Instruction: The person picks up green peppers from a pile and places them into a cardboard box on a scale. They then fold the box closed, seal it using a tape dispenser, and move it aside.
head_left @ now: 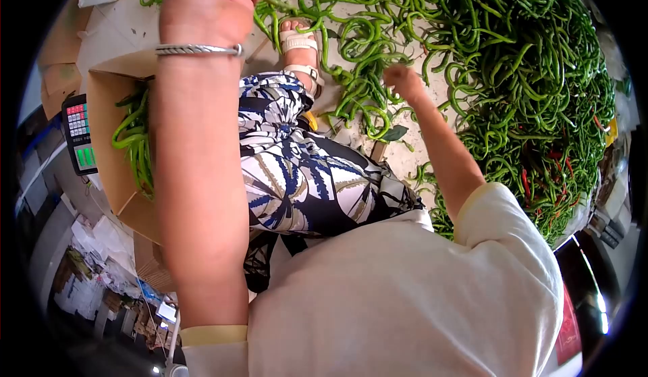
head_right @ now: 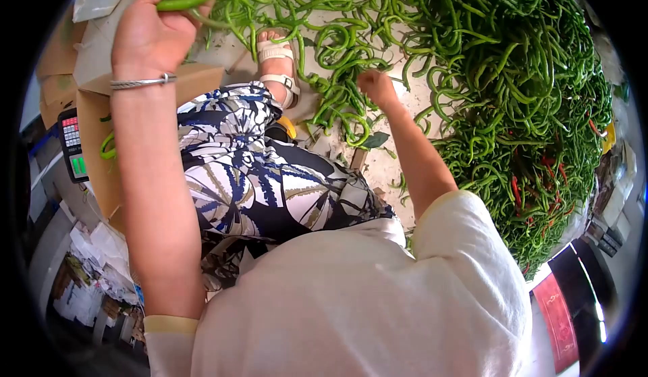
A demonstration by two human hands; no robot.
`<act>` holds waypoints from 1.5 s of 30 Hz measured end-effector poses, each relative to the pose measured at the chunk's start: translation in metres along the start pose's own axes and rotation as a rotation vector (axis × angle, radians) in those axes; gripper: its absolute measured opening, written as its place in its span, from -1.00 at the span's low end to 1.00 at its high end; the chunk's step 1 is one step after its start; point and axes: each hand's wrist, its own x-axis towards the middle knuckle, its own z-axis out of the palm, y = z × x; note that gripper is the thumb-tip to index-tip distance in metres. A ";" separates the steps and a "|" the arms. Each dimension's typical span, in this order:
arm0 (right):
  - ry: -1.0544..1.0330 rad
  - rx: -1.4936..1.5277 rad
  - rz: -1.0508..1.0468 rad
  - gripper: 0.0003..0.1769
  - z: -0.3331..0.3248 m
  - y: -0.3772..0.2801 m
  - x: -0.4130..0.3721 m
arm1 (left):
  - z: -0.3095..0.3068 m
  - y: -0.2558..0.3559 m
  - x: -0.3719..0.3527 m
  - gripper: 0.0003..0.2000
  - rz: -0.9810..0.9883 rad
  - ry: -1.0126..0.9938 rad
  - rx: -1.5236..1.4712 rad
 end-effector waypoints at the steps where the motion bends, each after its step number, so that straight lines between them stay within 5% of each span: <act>1: 0.101 -0.232 -0.113 -0.68 0.017 0.030 -0.010 | -0.009 0.002 0.009 -0.94 -0.062 0.002 -0.030; 3: 0.135 -0.416 -0.130 -0.45 0.040 0.052 -0.032 | 0.010 0.000 -0.004 -0.94 -0.051 0.141 -0.064; 5: 0.374 -0.732 -0.120 -0.24 0.070 0.052 -0.048 | 0.018 0.002 -0.020 -0.93 -0.036 0.028 -0.046; 7: 0.253 -0.734 0.005 0.06 0.085 0.037 -0.053 | 0.023 -0.002 -0.020 -0.93 -0.043 0.027 -0.022; 10: 0.186 -0.869 0.025 0.21 0.100 0.038 -0.055 | 0.026 -0.006 -0.018 -0.91 -0.084 0.062 -0.016; 13: 0.104 -0.872 0.025 0.22 0.093 0.035 -0.061 | 0.022 -0.002 -0.030 -0.91 -0.066 -0.101 -0.064; 21: 0.032 -0.850 -0.183 0.16 0.094 0.018 -0.045 | 0.014 -0.005 -0.028 -0.89 -0.033 -0.128 -0.104; 26: -0.173 -1.127 -0.204 0.08 0.099 0.010 -0.038 | 0.016 -0.007 -0.028 -0.87 0.016 -0.120 -0.087; 29: -0.062 -1.330 -0.278 0.09 0.116 0.015 -0.036 | 0.010 -0.008 -0.028 -0.86 0.031 -0.142 -0.079; 35: -0.207 -1.470 -0.306 0.04 0.128 -0.005 -0.026 | 0.009 -0.010 -0.026 -0.85 0.051 -0.159 -0.069; 45: -0.232 -1.416 -0.255 -0.01 0.136 -0.014 -0.027 | 0.011 -0.008 -0.028 -0.84 0.005 -0.121 -0.102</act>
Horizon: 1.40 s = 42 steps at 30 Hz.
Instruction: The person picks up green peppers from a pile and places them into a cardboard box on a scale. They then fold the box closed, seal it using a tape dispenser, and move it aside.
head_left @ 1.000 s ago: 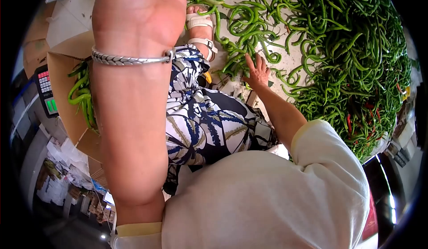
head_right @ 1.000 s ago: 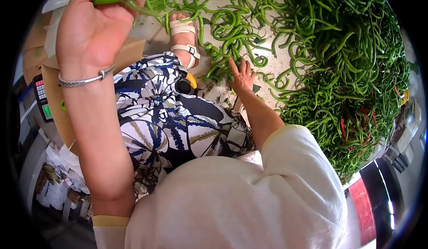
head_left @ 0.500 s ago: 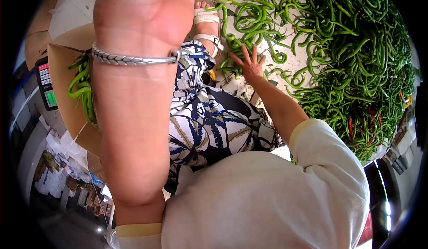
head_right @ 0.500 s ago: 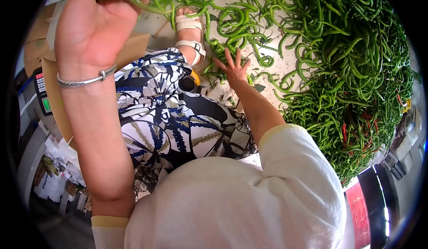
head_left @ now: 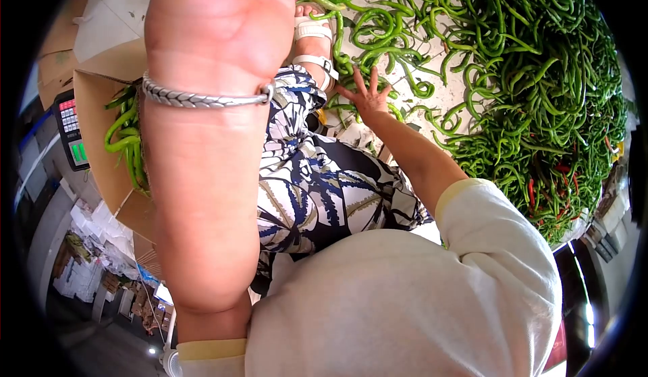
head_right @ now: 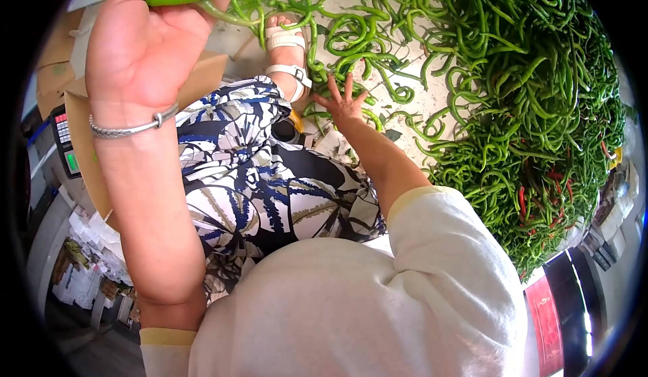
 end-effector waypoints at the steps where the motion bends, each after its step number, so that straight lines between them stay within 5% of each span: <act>1: -0.008 0.003 0.008 -0.03 -0.001 -0.001 0.000 | -0.001 0.000 0.000 -0.85 0.000 -0.008 0.005; 11: 0.133 0.094 -0.072 -0.33 0.021 0.021 0.001 | -0.008 -0.001 0.005 -0.86 0.041 -0.049 0.068; 18: 0.097 0.069 -0.062 -0.29 0.020 0.023 0.000 | -0.004 0.006 0.002 -0.84 -0.032 -0.028 0.042; 21: 0.241 0.090 -0.111 -0.38 0.035 0.032 0.006 | -0.008 0.001 0.004 -0.82 0.019 -0.056 0.068; 28: 0.151 0.101 -0.334 -0.51 0.004 0.068 0.022 | -0.001 0.009 0.001 -0.80 -0.028 -0.010 0.019; 36: 0.240 0.737 -0.174 -0.46 0.011 0.094 -0.013 | -0.002 0.006 0.006 -0.84 0.056 0.032 0.041; 39: 0.529 0.894 -0.161 -0.52 0.015 0.132 -0.021 | -0.004 0.005 0.007 -0.85 0.085 0.002 0.065; 42: 0.134 1.620 0.012 -0.65 -0.027 0.160 -0.048 | -0.004 0.008 0.001 -0.87 0.039 -0.023 0.055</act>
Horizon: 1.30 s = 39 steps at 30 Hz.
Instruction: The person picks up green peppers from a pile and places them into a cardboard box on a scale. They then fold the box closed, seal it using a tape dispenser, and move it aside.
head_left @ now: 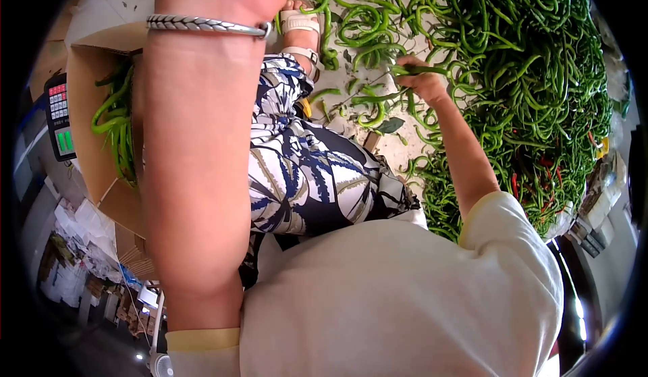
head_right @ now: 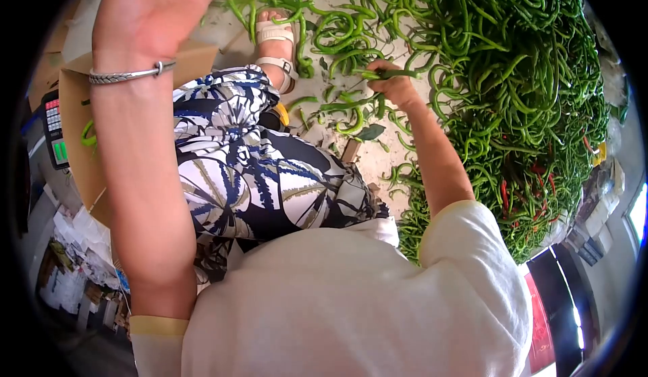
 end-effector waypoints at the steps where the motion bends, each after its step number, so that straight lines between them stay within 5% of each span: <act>1: 0.007 0.019 -0.030 -0.66 -0.009 0.000 0.000 | 0.002 0.001 -0.002 -0.87 -0.007 0.002 -0.003; 8: 0.121 -0.038 -0.004 -0.69 -0.005 0.029 0.000 | 0.002 0.001 -0.001 -0.87 -0.026 0.016 -0.022; 12: 0.147 -0.265 0.494 -0.64 0.041 0.062 -0.013 | 0.001 0.001 -0.002 -0.86 -0.026 0.033 -0.033; 14: 0.415 -0.768 0.219 -0.63 0.068 0.111 -0.016 | -0.001 0.000 0.001 -0.86 -0.007 0.034 -0.031; 18: 0.595 -0.660 0.400 -0.48 0.098 0.118 -0.008 | -0.001 -0.001 -0.003 -0.85 0.003 -0.002 -0.029; 21: 0.497 -0.740 0.458 -0.49 0.096 0.102 -0.005 | -0.003 -0.002 -0.002 -0.84 -0.006 -0.017 -0.012; 28: 0.481 -0.793 0.081 -0.54 0.074 0.086 0.012 | -0.003 0.004 -0.002 -0.84 -0.002 0.008 -0.023; 32: 0.792 -0.502 0.008 -0.61 0.078 0.087 0.038 | 0.003 0.009 -0.006 -0.84 -0.056 0.009 -0.060; 39: 0.943 -0.285 0.300 -0.51 0.108 0.054 0.072 | 0.002 0.006 -0.005 -0.82 -0.036 0.058 -0.040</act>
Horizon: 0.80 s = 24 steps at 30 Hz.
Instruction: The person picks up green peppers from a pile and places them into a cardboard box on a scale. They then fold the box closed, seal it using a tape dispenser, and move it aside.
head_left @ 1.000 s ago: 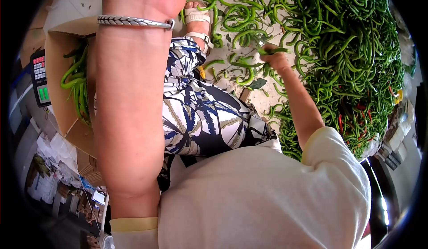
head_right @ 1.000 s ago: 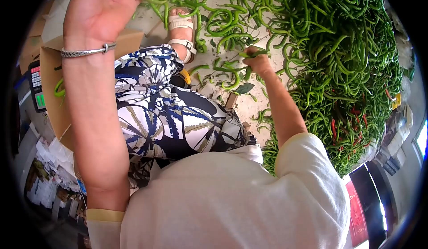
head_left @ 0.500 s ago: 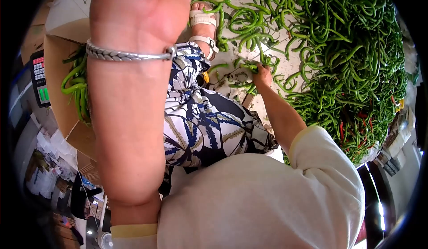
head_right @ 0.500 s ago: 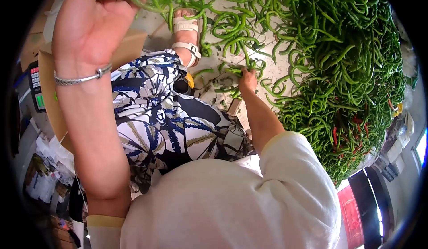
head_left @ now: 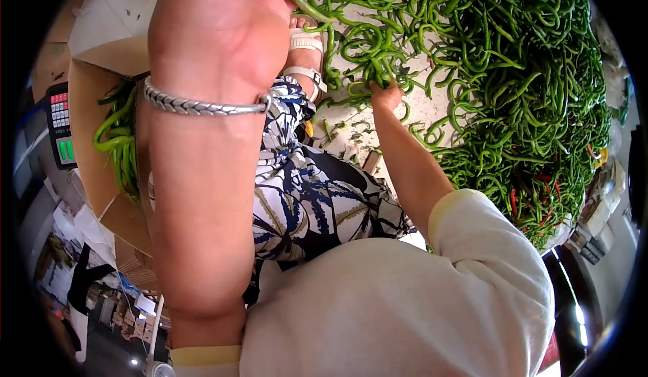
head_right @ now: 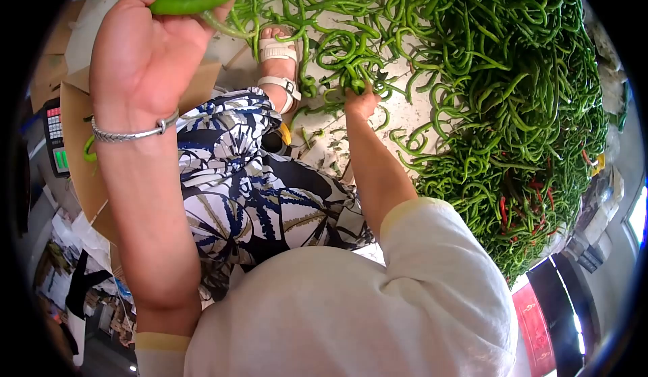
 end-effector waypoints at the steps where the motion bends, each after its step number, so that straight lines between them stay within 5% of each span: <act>1: 0.003 0.010 0.043 -0.49 0.002 -0.007 -0.002 | -0.001 0.000 0.000 -0.81 0.003 -0.005 -0.007; 10: -0.099 -0.125 0.212 -0.34 0.007 -0.047 -0.004 | -0.003 0.006 0.001 -0.83 -0.028 -0.004 -0.099; 24: -0.318 -0.088 -0.078 -0.42 -0.002 0.020 0.032 | -0.018 0.001 0.012 -0.83 -0.036 0.015 -0.079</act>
